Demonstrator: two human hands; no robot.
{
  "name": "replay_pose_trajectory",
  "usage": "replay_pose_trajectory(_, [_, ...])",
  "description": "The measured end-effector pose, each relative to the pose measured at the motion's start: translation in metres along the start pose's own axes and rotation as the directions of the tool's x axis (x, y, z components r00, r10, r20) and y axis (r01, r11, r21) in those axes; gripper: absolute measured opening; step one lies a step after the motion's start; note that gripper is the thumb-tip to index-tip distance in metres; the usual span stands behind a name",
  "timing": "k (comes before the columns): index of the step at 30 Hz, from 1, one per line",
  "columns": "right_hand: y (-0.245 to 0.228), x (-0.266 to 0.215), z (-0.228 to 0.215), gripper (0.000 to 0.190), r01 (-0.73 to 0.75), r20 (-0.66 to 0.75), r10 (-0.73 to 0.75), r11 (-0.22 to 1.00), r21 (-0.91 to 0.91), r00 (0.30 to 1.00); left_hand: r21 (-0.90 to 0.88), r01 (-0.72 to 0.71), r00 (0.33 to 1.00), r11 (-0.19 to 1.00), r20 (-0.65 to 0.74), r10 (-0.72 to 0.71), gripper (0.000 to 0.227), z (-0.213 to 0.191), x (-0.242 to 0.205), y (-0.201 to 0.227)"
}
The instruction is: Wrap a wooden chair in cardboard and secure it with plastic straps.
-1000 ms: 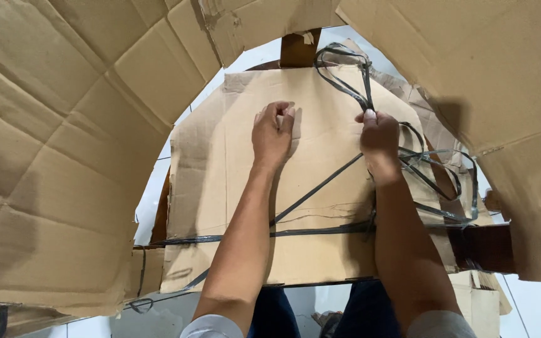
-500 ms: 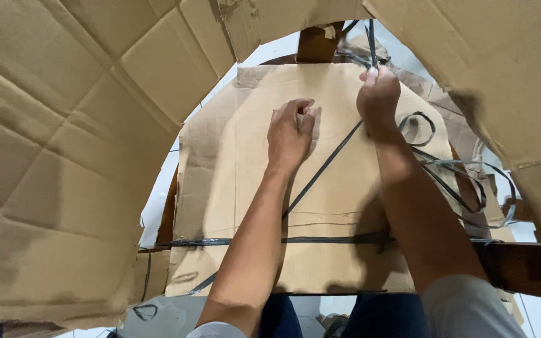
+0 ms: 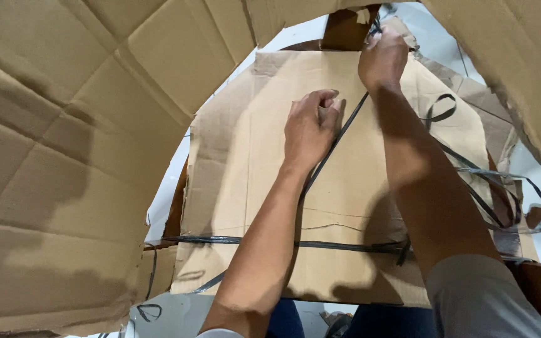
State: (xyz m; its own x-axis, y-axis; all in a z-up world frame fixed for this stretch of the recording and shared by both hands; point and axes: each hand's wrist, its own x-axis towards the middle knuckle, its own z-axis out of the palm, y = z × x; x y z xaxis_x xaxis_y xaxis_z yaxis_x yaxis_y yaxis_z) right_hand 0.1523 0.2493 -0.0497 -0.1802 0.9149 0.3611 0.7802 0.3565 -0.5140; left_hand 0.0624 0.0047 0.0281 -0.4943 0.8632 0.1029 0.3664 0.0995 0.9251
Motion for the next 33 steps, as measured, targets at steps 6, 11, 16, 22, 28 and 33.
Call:
replay_pose_trajectory(6, [0.018, 0.021, 0.022, 0.020, 0.020, 0.165, 0.012, 0.981, -0.191, 0.986, -0.030, -0.022, 1.000, 0.999, -0.009, 0.022, 0.033, 0.001, 0.005, -0.011])
replay_pose_trajectory(11, [0.021, 0.033, -0.009, 0.025, 0.279, 0.379, -0.273, 0.959, 0.041, 0.884, -0.042, -0.058, 0.998, 0.997, -0.041, 0.057, 0.031, 0.006, 0.005, -0.017])
replay_pose_trajectory(16, [0.185, 0.133, 0.107, 0.037, 0.649, 0.611, -0.467, 0.754, -0.102, 0.639, -0.023, -0.099, 0.991, 0.995, -0.089, 0.097, 0.027, 0.009, 0.005, -0.022])
replay_pose_trajectory(22, [-0.012, 0.010, -0.045, 0.035, 0.211, 0.408, -0.350, 0.914, 0.347, 0.843, -0.024, -0.101, 0.989, 0.995, -0.108, 0.098, 0.025, 0.011, 0.006, -0.023])
replay_pose_trajectory(28, [-0.021, 0.003, -0.043, 0.031, 0.210, 0.315, -0.311, 0.926, 0.315, 0.897, -0.046, -0.065, 0.996, 0.997, -0.068, 0.061, 0.029, 0.004, 0.011, -0.024])
replay_pose_trajectory(33, [0.018, 0.020, -0.012, 0.018, 0.416, 0.137, -0.415, 0.909, 0.018, 0.900, -0.042, -0.009, 0.994, 0.999, -0.110, 0.005, 0.029, 0.003, 0.026, -0.031])
